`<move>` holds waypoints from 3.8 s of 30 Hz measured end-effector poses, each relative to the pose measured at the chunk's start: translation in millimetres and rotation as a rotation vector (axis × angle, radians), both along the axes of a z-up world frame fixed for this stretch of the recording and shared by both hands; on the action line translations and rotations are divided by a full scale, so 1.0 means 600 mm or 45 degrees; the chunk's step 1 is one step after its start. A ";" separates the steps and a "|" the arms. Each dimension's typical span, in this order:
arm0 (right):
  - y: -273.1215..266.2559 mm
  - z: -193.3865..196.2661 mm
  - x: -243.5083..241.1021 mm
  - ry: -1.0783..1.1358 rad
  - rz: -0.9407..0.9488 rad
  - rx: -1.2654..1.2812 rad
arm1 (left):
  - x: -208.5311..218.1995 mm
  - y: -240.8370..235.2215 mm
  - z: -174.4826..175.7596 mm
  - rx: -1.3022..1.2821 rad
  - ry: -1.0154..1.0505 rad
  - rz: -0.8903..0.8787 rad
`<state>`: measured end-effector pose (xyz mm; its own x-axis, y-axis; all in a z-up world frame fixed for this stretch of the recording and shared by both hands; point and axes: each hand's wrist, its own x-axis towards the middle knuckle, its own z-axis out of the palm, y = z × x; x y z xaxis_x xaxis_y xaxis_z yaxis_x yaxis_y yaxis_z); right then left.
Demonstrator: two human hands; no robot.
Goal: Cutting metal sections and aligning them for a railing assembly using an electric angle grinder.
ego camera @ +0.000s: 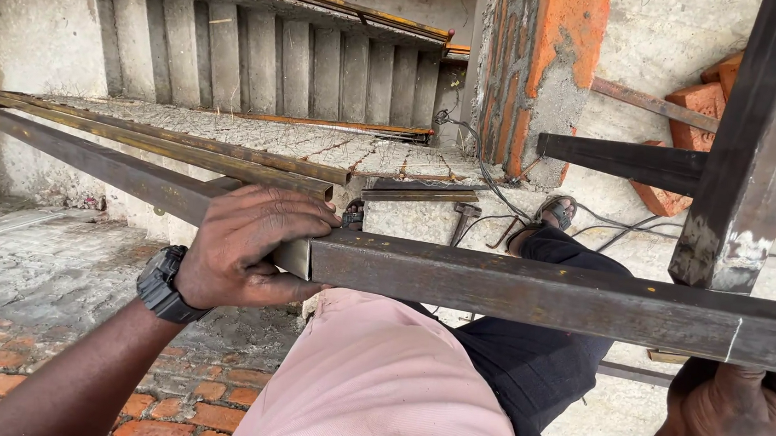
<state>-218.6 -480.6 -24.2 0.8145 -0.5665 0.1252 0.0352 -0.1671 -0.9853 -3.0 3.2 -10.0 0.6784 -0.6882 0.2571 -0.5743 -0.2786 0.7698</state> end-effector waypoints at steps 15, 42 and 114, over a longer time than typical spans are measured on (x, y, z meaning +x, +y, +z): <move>0.422 0.054 -0.011 0.263 -0.414 0.367 | -0.016 0.022 0.007 -0.138 -0.168 0.002; 0.611 -0.063 0.166 -0.368 0.224 0.972 | -0.032 0.038 0.011 -0.143 -0.220 0.145; 0.684 -0.018 0.232 0.092 -0.723 0.573 | 0.141 0.001 -0.041 -0.363 1.264 -0.804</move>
